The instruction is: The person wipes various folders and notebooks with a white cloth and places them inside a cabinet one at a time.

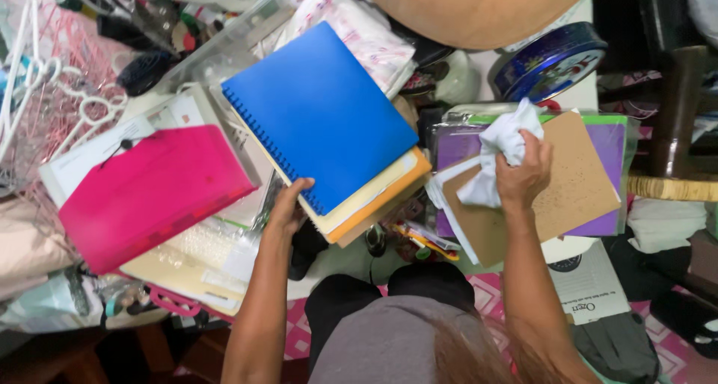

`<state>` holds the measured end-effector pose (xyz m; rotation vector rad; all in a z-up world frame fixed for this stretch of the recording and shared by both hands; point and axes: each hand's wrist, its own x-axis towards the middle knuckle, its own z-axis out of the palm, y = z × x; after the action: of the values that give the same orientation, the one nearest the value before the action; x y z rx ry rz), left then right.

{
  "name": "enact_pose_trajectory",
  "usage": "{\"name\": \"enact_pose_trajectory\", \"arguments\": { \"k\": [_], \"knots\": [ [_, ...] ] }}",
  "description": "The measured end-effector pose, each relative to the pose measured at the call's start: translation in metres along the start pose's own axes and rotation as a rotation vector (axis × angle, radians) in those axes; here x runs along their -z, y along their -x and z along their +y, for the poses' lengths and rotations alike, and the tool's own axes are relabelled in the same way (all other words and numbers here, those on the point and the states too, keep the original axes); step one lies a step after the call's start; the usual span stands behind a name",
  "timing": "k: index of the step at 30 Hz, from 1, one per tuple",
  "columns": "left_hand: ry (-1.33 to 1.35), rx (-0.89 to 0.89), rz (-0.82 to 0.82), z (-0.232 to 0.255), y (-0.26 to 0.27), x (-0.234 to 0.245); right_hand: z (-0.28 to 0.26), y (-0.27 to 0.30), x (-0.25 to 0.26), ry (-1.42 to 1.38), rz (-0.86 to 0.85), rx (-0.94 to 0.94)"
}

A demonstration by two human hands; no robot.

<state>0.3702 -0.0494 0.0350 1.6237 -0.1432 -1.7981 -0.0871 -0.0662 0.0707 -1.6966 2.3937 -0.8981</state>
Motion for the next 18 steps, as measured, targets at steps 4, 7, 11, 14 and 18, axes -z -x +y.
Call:
{"name": "enact_pose_trajectory", "arguments": {
  "k": [4, 7, 11, 14, 18],
  "knots": [
    [0.065, -0.071, 0.129, -0.031, -0.003, 0.038, 0.0, 0.008, -0.007, -0.031, -0.035, -0.045],
    [-0.1, -0.305, 0.249, -0.044, -0.006, 0.053, -0.025, 0.015, -0.006, -0.075, -0.019, 0.053],
    [-0.547, -0.719, 0.519, -0.053, 0.001, 0.042, -0.069, 0.028, -0.024, -0.234, -0.081, 0.121],
    [-0.757, -0.798, 0.694, -0.058, 0.013, 0.027, -0.078, 0.033, -0.031, -0.219, -0.043, 0.216],
    [-0.431, -0.715, 0.561, -0.073, 0.012, 0.032, -0.046, 0.03, -0.032, -0.115, 0.007, 0.053]
  ]
}}
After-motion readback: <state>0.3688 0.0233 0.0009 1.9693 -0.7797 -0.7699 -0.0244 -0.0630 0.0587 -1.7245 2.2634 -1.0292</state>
